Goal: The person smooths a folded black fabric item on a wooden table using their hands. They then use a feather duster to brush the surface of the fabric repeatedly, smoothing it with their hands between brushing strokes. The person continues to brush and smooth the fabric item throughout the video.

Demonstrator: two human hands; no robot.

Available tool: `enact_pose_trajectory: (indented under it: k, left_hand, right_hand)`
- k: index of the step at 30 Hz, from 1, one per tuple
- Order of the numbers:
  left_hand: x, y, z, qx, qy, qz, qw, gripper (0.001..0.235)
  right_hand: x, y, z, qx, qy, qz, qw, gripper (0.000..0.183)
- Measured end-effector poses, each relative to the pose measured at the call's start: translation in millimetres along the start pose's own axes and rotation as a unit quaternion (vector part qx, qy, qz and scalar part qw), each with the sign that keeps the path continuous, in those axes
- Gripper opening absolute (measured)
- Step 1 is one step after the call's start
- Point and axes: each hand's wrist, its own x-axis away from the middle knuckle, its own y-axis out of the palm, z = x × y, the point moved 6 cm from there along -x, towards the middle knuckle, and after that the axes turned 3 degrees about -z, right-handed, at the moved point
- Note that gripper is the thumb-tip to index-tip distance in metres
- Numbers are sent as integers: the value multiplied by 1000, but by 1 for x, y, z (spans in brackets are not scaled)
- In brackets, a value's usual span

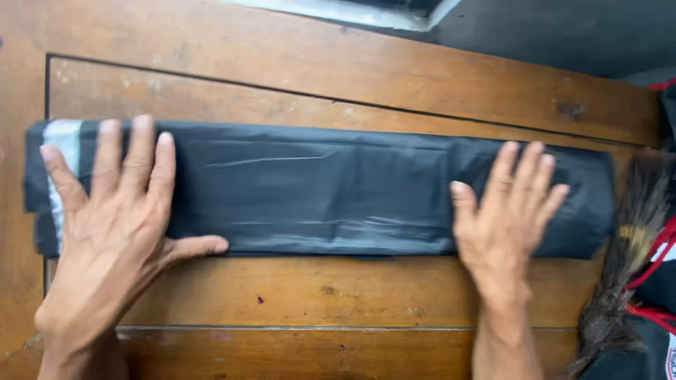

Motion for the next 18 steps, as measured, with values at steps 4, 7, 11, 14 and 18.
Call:
enact_pose_trajectory:
  k: [4, 7, 11, 14, 18]
  left_hand:
    - [-37, -14, 63, 39, 34, -13, 999, 128]
    - [-56, 3, 131, -12, 195, 58, 979, 121]
    - [-73, 47, 164, -25, 237, 52, 970, 113]
    - [-75, 56, 169, -26, 251, 58, 966, 103]
    - [-74, 51, 169, 11, 275, 66, 959, 91]
  right_hand:
    - [-4, -6, -54, -11, 25, 18, 999, 78]
    - [-9, -13, -70, -57, 7, 6, 998, 75]
    - [-6, -21, -24, -32, 4, 20, 999, 67]
    - [12, -49, 38, 50, 47, 53, 996, 54]
    - [95, -49, 142, 143, 235, 84, 958, 45]
